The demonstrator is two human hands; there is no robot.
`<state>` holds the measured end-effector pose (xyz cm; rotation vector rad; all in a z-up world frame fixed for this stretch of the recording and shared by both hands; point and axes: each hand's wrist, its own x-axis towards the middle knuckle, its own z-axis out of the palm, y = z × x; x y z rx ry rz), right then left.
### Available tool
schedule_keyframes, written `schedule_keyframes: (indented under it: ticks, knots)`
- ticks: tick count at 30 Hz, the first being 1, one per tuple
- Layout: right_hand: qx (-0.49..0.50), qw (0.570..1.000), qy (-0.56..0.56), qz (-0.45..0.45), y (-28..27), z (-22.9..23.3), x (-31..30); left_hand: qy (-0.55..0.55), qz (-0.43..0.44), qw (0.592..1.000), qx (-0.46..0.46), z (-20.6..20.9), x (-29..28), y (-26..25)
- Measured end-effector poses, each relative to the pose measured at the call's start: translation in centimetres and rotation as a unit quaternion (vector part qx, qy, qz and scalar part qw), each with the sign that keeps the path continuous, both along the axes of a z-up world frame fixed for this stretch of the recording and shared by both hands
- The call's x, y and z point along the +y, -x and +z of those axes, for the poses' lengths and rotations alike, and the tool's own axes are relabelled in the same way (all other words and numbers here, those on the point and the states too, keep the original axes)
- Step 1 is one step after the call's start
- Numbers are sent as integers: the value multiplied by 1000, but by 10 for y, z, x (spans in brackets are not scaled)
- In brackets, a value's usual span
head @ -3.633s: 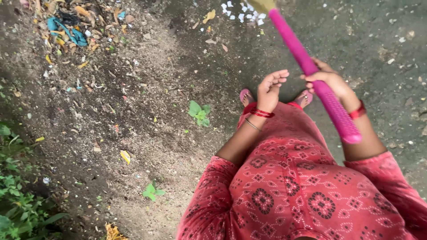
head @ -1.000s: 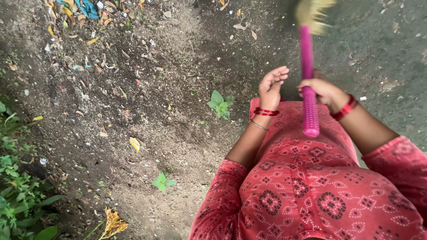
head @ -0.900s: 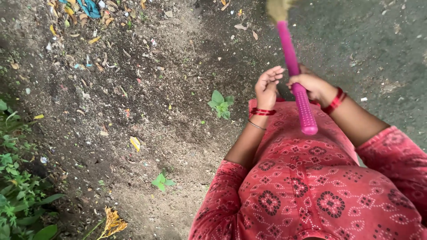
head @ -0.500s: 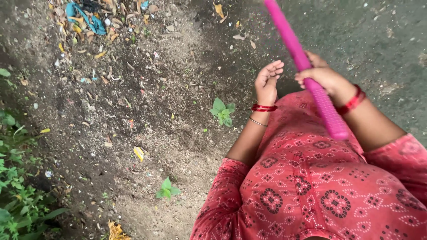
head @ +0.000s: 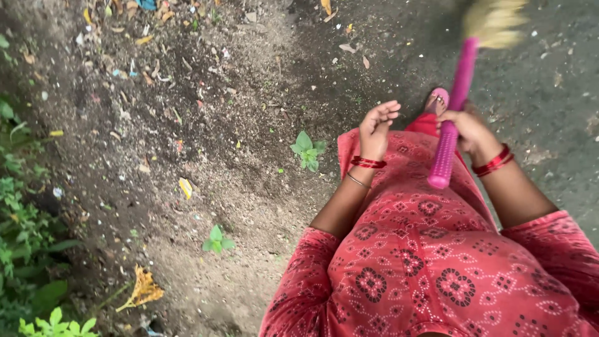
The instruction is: The person is sweeping debris and dirt off an outdoor ground surface using a pink-handled broom.
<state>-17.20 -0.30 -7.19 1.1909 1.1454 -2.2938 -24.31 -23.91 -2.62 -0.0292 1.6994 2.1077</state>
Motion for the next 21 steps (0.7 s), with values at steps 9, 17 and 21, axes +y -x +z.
schedule_keyframes:
  ticks: [9,17,21]
  knots:
    - [17,973,-54,223,109,63,0,20,36,999,-22,4,45,37]
    - [96,974,-89,185,73,121,105,-28,19,999,-5,7,103,59]
    - [93,980,-128,119,44,98,153,-31,-6,1000,-1,12,127,62]
